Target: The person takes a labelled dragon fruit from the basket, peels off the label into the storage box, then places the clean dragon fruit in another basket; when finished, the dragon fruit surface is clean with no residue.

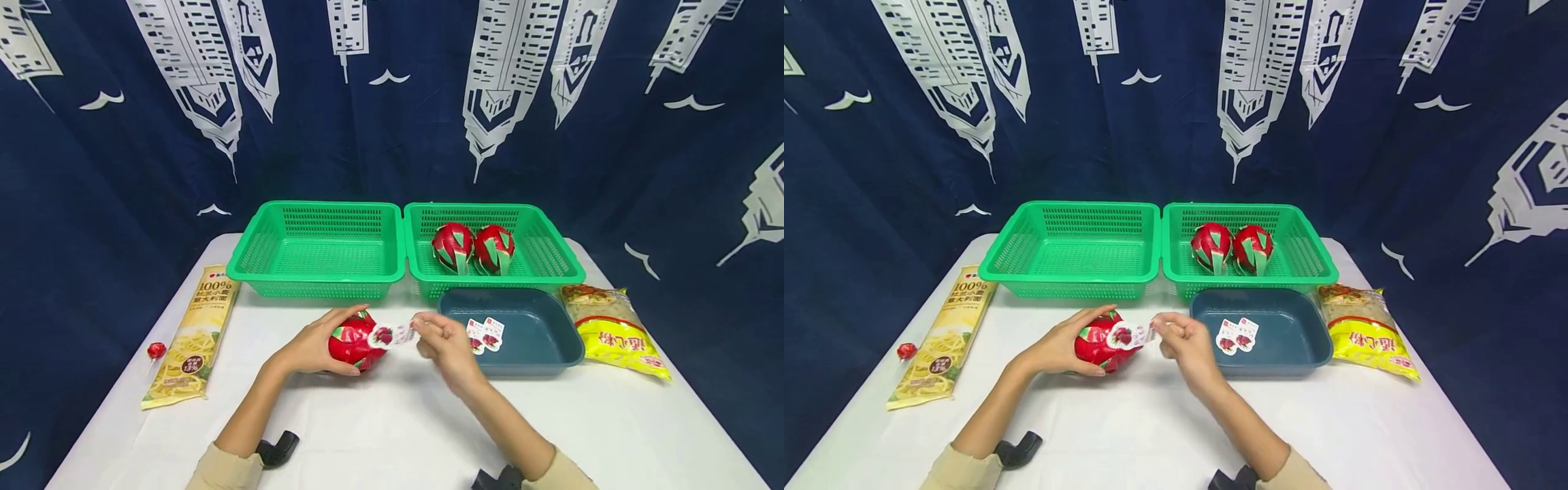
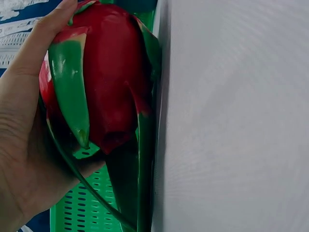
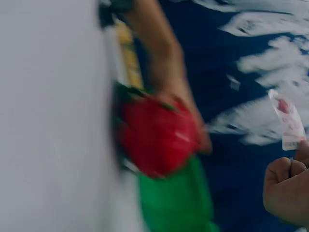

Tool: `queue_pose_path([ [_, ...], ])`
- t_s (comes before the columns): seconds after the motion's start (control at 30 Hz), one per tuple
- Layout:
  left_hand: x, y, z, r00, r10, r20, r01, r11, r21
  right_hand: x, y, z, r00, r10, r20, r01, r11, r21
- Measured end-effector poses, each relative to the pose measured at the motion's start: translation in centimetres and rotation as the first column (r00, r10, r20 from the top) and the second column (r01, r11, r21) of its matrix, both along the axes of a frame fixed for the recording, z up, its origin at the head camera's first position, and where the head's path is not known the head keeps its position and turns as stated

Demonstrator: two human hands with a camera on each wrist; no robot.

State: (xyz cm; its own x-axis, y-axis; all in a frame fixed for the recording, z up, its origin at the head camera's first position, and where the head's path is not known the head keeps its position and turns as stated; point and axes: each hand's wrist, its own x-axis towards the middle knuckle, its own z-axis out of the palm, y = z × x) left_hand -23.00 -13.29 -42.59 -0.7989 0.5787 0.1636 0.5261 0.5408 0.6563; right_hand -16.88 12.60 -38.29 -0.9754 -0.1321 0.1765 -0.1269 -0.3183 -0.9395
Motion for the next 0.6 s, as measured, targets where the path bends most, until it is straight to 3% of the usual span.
queue_pose_path([
  [0.07,0.0,0.1,0.0,1.000,0.003,0.018,-0.003,1.000,-0.002,0.1,2.9,2.1,0.997,-0.039,-0.073,0.040,0.999,0.020],
  [0.13,0.1,0.1,0.0,1.000,0.007,0.027,-0.007,1.000,-0.005,-0.2,6.2,3.9,0.991,-0.086,-0.103,0.100,0.985,0.138],
  [0.2,0.1,-0.1,0.1,0.999,0.011,0.031,-0.011,1.000,-0.012,-0.9,9.6,5.2,0.989,-0.099,-0.110,0.130,0.937,0.325],
  [0.23,0.2,-0.1,0.1,0.999,0.012,0.033,-0.011,1.000,-0.014,-1.2,11.3,5.6,0.991,-0.089,-0.103,0.125,0.895,0.429],
  [0.3,0.3,-0.1,0.2,0.999,0.012,0.036,-0.011,1.000,-0.015,-2.1,14.4,5.8,0.996,-0.051,-0.074,0.086,0.783,0.616],
  [0.43,0.3,0.0,0.2,0.999,0.008,0.033,-0.008,1.000,-0.007,-4.0,18.9,4.7,0.999,0.029,0.021,-0.034,0.586,0.809],
  [0.6,0.4,0.3,0.2,0.999,0.003,0.032,-0.003,1.000,-0.008,-6.1,21.4,2.1,0.986,0.161,0.051,-0.120,0.457,0.881],
])
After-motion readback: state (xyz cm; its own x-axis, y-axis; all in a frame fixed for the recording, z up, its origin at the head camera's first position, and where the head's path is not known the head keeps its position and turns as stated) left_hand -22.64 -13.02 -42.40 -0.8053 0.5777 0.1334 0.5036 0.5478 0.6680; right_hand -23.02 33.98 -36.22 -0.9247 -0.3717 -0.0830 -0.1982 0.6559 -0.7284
